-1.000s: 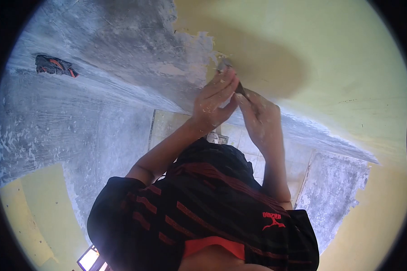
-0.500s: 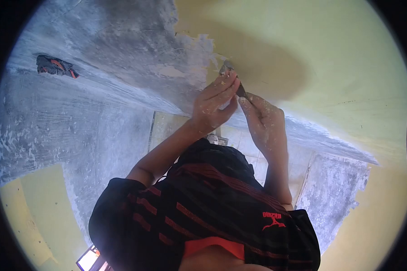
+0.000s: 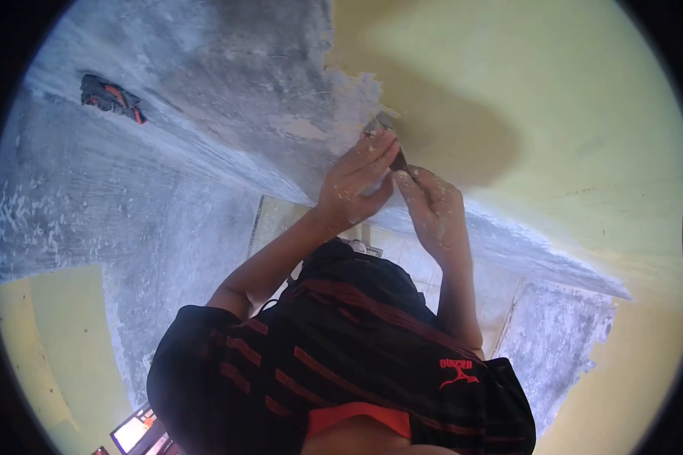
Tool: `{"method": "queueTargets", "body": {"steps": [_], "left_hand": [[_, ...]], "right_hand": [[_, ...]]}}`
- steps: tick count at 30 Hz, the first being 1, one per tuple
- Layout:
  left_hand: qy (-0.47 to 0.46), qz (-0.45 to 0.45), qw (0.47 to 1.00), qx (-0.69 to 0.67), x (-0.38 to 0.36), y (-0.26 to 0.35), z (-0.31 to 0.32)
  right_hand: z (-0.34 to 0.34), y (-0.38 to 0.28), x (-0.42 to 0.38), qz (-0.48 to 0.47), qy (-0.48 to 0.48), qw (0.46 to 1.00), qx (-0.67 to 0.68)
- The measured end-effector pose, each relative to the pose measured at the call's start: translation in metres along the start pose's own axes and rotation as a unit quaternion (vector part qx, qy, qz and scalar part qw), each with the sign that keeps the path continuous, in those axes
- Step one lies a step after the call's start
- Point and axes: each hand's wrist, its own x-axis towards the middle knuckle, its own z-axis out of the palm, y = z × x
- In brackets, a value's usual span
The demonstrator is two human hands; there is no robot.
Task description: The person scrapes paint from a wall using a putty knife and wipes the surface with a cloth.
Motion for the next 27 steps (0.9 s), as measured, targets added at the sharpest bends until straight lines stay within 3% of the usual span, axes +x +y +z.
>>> {"method": "queueTargets", "body": {"steps": [1,3,5,6,8,9,11,13,15,21,23,24,26,27], "left_hand": [[-0.030,-0.002,1.000,-0.004,0.001,0.005,-0.007],[-0.053,-0.007,0.999,-0.005,-0.003,0.008,-0.015],[-0.069,0.019,0.997,-0.006,-0.015,-0.002,-0.039],[-0.059,0.005,0.998,0.027,-0.018,-0.009,-0.055],[-0.043,-0.057,0.987,0.142,-0.023,-0.028,-0.097],[-0.002,-0.086,0.976,0.199,-0.019,-0.037,-0.119],[0.126,-0.233,0.910,0.320,-0.004,-0.074,-0.190],[0.199,-0.234,0.880,0.363,0.002,-0.117,-0.246],[0.301,-0.286,0.877,0.243,0.024,-0.153,-0.292],[0.427,-0.263,0.824,0.263,0.074,-0.270,-0.382],[0.403,-0.292,0.867,-0.018,0.079,-0.281,-0.397],[0.401,-0.291,0.868,-0.021,0.082,-0.284,-0.401],[0.490,-0.289,0.822,-0.008,0.087,-0.289,-0.407],[0.487,-0.263,0.823,-0.128,0.081,-0.301,-0.432]], "right_hand": [[0.001,0.007,0.000,-0.005,-0.004,1.000,0.003],[-0.001,0.021,-0.001,0.122,-0.072,0.978,0.154],[-0.001,0.023,0.000,0.150,-0.098,0.963,0.203],[-0.002,0.022,0.001,0.181,-0.118,0.943,0.255],[-0.003,0.017,0.004,0.158,-0.136,0.950,0.232],[-0.001,0.014,0.005,0.137,-0.153,0.956,0.211],[0.004,0.014,0.009,0.133,-0.187,0.950,0.210],[0.010,0.013,0.006,0.141,-0.200,0.948,0.202],[0.016,0.010,0.006,0.192,-0.193,0.940,0.207],[0.032,0.016,0.008,0.200,-0.220,0.934,0.200],[0.033,0.012,0.010,0.195,-0.222,0.933,0.204],[0.035,0.010,0.010,0.193,-0.224,0.932,0.208],[0.040,0.005,0.010,0.188,-0.218,0.934,0.210],[0.041,0.003,0.010,0.182,-0.216,0.936,0.211]]}}
